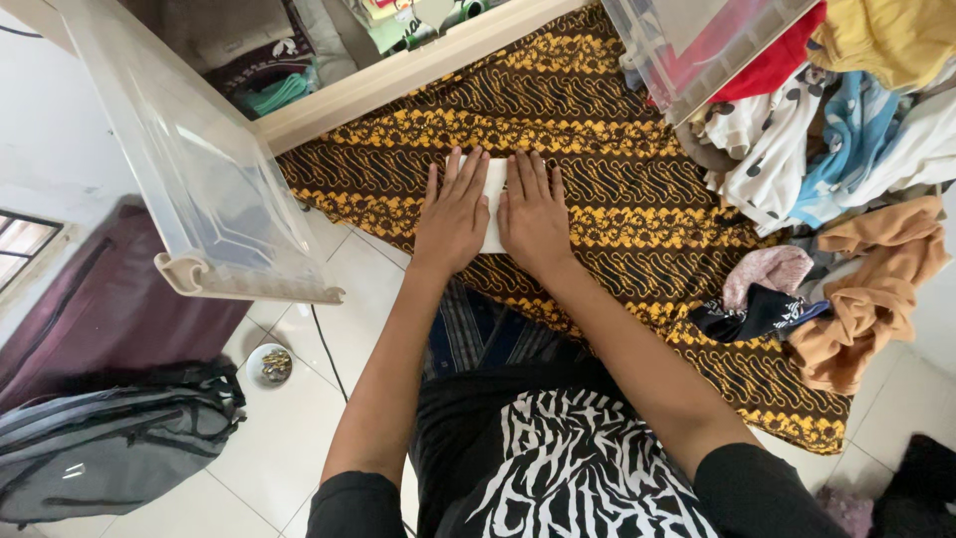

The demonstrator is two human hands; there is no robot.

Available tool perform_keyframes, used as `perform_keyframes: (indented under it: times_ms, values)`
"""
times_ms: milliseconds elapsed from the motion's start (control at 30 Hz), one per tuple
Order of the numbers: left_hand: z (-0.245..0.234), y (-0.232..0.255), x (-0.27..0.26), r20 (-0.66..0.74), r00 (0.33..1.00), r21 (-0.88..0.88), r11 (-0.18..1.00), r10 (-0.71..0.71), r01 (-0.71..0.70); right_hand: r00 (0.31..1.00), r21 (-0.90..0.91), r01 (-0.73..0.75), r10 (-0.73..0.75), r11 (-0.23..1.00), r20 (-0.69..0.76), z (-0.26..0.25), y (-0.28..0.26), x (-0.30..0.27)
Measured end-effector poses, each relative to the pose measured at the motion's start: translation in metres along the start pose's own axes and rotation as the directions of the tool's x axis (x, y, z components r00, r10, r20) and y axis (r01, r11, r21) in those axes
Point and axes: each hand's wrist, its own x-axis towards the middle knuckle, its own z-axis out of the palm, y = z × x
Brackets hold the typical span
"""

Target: The person folds baby clothes by hand on a batik cloth, smoothing the fabric and folding in the sides to create small rectangular bundles before placing them into a storage cabinet.

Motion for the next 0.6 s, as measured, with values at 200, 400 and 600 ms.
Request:
perform_keyframes:
  times_ms: [200,400,600]
  values:
    - [-0.002,0.005,0.004,-0.005,1.0,0.054,0.999,0.0,0.0,0.999,-0.009,0.025,-0.025,1.0,0.026,0.001,0.007,-0.008]
    - [0.01,0.038,0.019,0.015,1.0,0.095,0.995,0.016,-0.018,0.99,-0.021,0.059,-0.056,0.998,0.128,-0.005,0.004,-0.007]
    - [0.014,0.043,0.022,0.043,0.998,0.029,0.999,0.035,-0.036,0.981,0.008,0.004,-0.005,1.0,0.192,-0.003,0.006,-0.008]
